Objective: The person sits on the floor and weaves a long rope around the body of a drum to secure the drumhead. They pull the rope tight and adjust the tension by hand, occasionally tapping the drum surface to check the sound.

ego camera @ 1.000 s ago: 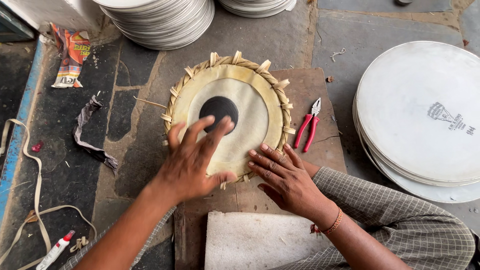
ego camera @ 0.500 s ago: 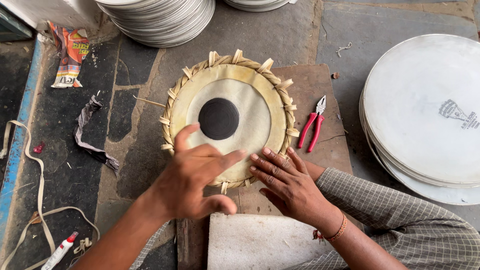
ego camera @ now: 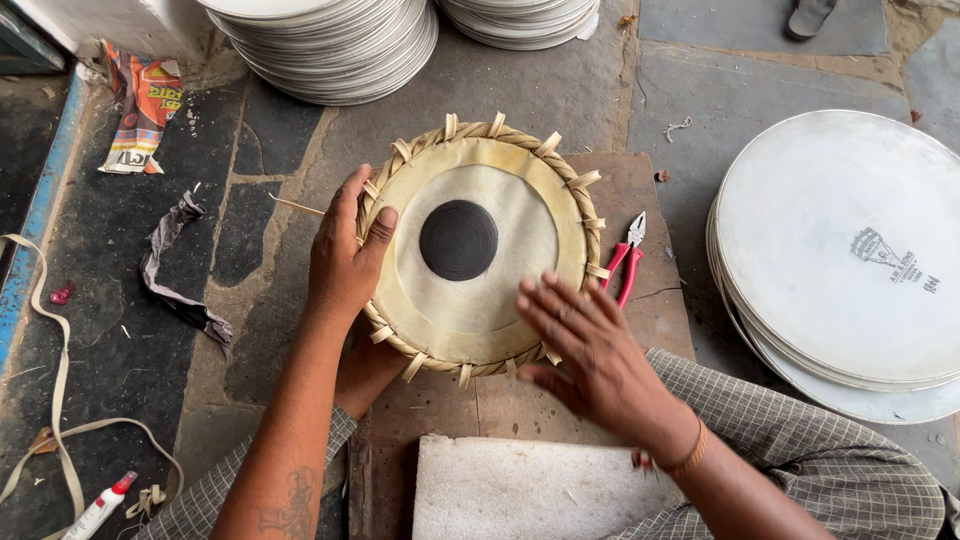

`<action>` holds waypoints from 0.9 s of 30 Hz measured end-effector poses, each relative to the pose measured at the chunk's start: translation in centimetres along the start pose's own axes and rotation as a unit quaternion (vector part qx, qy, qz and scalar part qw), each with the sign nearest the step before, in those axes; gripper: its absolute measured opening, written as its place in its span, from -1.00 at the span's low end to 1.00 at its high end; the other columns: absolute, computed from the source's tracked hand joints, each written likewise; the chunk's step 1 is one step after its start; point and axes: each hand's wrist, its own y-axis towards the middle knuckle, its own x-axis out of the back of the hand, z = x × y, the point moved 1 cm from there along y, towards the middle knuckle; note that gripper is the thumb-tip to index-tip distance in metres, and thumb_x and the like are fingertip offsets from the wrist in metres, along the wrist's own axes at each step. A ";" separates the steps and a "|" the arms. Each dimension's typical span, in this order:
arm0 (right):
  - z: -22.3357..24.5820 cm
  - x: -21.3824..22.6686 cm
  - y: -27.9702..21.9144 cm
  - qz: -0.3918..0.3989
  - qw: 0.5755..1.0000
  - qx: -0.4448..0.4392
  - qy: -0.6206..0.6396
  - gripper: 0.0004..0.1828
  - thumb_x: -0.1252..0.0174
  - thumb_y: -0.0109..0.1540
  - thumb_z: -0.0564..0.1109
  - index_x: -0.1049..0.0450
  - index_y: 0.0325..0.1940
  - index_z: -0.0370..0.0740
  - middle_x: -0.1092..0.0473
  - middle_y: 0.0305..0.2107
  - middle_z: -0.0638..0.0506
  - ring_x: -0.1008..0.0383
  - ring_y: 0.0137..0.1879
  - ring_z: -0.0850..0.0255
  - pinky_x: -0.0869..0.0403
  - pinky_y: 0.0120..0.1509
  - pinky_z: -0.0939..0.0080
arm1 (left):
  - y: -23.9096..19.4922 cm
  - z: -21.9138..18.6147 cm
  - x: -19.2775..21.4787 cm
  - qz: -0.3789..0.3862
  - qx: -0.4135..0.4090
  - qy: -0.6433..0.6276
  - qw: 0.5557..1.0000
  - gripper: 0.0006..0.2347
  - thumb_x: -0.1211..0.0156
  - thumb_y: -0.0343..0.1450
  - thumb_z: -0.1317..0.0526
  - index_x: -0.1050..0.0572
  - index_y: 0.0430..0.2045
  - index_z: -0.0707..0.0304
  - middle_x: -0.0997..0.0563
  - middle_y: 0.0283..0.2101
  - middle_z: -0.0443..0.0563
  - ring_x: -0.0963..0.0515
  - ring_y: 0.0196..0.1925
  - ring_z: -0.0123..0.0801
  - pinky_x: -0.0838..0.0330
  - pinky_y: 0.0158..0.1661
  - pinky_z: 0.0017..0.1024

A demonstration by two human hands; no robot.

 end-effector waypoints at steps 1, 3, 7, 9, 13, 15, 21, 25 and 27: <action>-0.6 0.2 1.0 -0.003 1.000 -0.008 -0.015 -0.14 0.14 0.34 0.36 -0.07 0.58 -0.20 0.01 0.54 -0.02 0.20 0.66 0.10 0.24 0.67 -0.11 | 0.1 -0.1 0.1 0.002 0.007 -0.008 1.000 -0.40 0.08 0.54 -0.22 -0.22 0.40 0.16 -0.37 0.40 0.23 -0.37 0.44 0.06 -0.30 0.32 -0.11; -1.8 0.3 3.1 -0.026 0.999 -0.021 -0.022 -0.09 0.32 0.35 0.45 0.01 0.60 -0.21 0.08 0.55 -0.07 0.27 0.66 0.09 0.30 0.67 -0.07 | 0.4 -0.6 0.4 -0.001 0.009 -0.015 1.000 -0.44 0.08 0.56 -0.18 -0.23 0.39 0.15 -0.39 0.39 0.21 -0.38 0.43 0.04 -0.30 0.31 -0.10; -2.8 -0.2 6.1 -0.012 0.989 -0.041 -0.143 -0.01 0.49 0.31 0.55 0.09 0.60 -0.16 0.18 0.55 -0.01 0.35 0.67 0.14 0.42 0.66 -0.08 | 0.8 -1.3 0.3 -0.017 -0.008 -0.013 1.000 -0.52 0.04 0.58 -0.07 -0.24 0.36 0.16 -0.41 0.37 0.19 -0.39 0.41 0.03 -0.32 0.29 -0.11; -1.6 -0.8 5.8 -0.016 0.990 -0.041 -0.134 0.04 0.50 0.30 0.55 0.12 0.60 -0.25 0.22 0.56 -0.08 0.37 0.66 0.10 0.40 0.65 -0.09 | 0.6 -1.3 0.0 -0.029 -0.014 -0.021 0.999 -0.57 0.04 0.60 -0.01 -0.26 0.36 0.14 -0.41 0.37 0.18 -0.40 0.41 0.02 -0.36 0.28 -0.14; 3.7 -2.8 1.9 0.059 0.991 -0.009 -0.122 0.08 0.53 0.29 0.59 0.14 0.57 -0.30 0.23 0.54 -0.13 0.39 0.64 0.03 0.37 0.62 -0.11 | 0.5 -1.2 -0.1 -0.037 -0.001 -0.024 0.999 -0.61 0.02 0.60 0.05 -0.28 0.34 0.11 -0.45 0.35 0.13 -0.46 0.37 -0.03 -0.40 0.25 -0.18; 5.3 -3.5 0.2 0.084 0.991 0.030 -0.105 0.07 0.53 0.29 0.60 0.15 0.57 -0.29 0.23 0.54 -0.12 0.40 0.63 0.02 0.36 0.60 -0.13 | 0.6 -1.3 0.2 -0.032 0.018 -0.028 0.999 -0.61 0.01 0.60 0.05 -0.29 0.33 0.10 -0.46 0.34 0.12 -0.47 0.36 -0.03 -0.39 0.24 -0.17; 0.7 -1.2 2.4 0.078 0.986 0.004 -0.150 0.02 0.52 0.29 0.57 0.13 0.60 -0.18 0.18 0.56 -0.02 0.37 0.65 0.12 0.41 0.62 -0.18 | 0.1 -2.1 0.4 -0.028 0.017 -0.031 0.999 -0.62 0.02 0.59 0.04 -0.30 0.31 0.08 -0.46 0.32 0.11 -0.46 0.34 -0.01 -0.38 0.23 -0.15; -3.5 0.7 7.8 0.002 0.988 0.010 -0.157 0.02 0.53 0.29 0.59 0.13 0.62 -0.12 0.17 0.57 0.00 0.32 0.67 0.13 0.49 0.63 -0.17 | 0.1 -2.4 0.3 -0.035 0.042 -0.004 0.998 -0.62 0.01 0.57 0.02 -0.32 0.29 0.01 -0.47 0.30 0.08 -0.47 0.32 -0.02 -0.38 0.21 -0.14; -4.7 0.6 9.5 0.002 0.987 0.037 -0.154 0.02 0.52 0.28 0.60 0.11 0.63 -0.08 0.15 0.56 0.04 0.31 0.65 0.14 0.50 0.63 -0.17 | -0.1 -2.5 0.3 -0.034 0.043 -0.003 0.998 -0.63 0.01 0.56 0.02 -0.32 0.28 0.00 -0.47 0.30 0.07 -0.47 0.32 -0.02 -0.39 0.20 -0.13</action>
